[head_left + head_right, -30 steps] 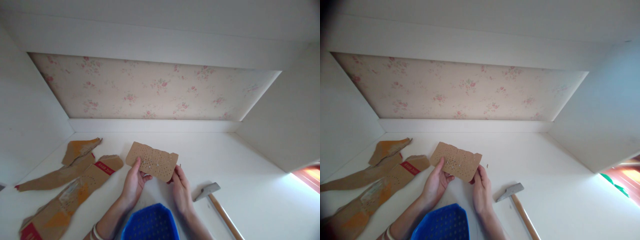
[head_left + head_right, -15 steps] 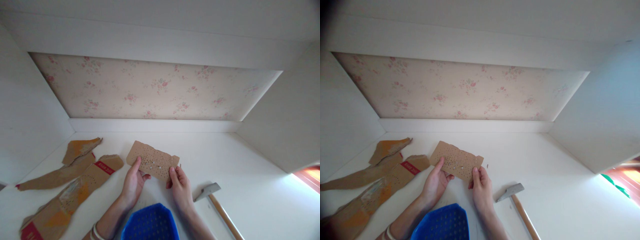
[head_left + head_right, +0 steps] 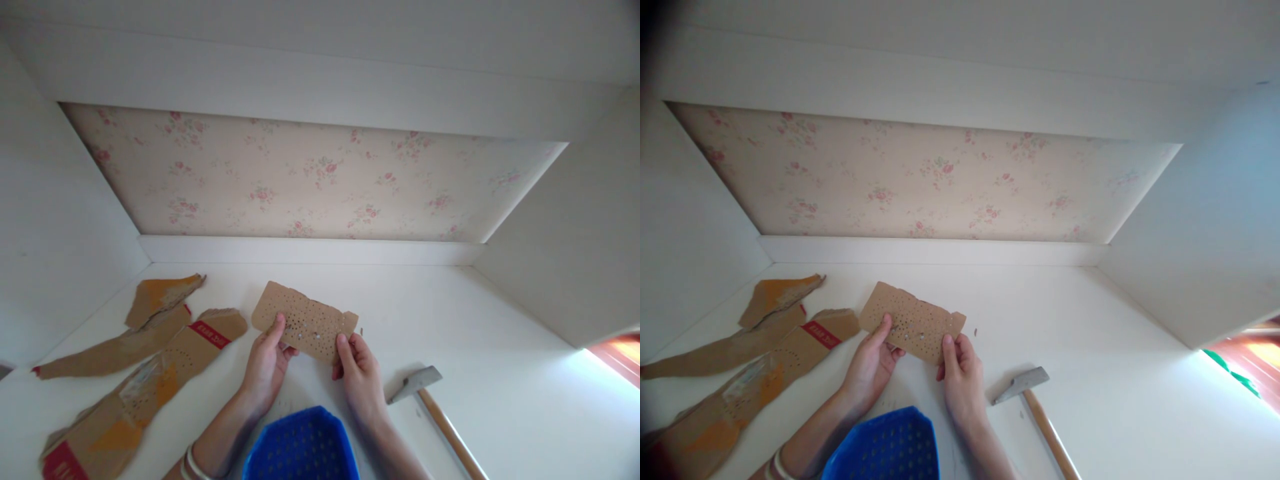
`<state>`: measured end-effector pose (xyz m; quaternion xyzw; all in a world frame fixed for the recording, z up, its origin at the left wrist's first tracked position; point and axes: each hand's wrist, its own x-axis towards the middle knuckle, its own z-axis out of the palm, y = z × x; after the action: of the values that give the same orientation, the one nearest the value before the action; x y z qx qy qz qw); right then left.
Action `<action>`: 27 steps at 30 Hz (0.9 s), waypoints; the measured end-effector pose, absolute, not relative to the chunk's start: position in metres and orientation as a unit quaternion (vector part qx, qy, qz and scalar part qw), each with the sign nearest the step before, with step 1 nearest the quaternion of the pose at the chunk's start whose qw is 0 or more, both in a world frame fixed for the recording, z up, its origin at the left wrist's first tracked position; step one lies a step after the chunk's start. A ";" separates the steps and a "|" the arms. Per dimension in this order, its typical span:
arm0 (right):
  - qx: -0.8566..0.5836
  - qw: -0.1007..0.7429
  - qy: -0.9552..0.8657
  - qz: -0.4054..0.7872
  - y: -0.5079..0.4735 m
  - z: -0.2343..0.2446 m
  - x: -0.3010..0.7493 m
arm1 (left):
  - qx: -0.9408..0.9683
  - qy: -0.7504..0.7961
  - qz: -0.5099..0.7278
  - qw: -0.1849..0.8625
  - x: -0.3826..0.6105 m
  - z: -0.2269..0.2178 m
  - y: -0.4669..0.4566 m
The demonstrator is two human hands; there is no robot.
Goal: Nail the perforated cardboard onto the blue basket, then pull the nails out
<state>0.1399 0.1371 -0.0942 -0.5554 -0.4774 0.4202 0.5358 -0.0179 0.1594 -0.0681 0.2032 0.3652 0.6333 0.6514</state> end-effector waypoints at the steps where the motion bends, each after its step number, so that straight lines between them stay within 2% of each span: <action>1: -0.554 0.537 -0.477 0.420 0.137 -0.095 0.140 | 0.203 0.364 0.631 0.654 -0.018 -0.068 0.159; 7: -0.541 0.567 -0.472 0.404 0.138 -0.093 0.138 | 0.201 0.355 0.634 0.657 -0.017 -0.067 0.159; 12: -0.548 0.626 -0.465 0.304 0.133 -0.091 0.135 | 0.202 0.382 0.642 0.634 -0.015 -0.066 0.159; 21: -0.537 0.544 -0.602 0.231 0.128 -0.093 0.136 | 0.295 0.417 0.562 0.650 -0.013 -0.068 0.153; 27: -0.503 0.534 -0.653 0.187 0.131 -0.093 0.136 | 0.288 0.394 0.537 0.688 -0.009 -0.066 0.148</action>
<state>0.1363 0.1306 -0.0929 -0.5034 -0.6533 0.1870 0.5337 -0.0085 0.1482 -0.0662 0.2883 0.3945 0.5371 0.6876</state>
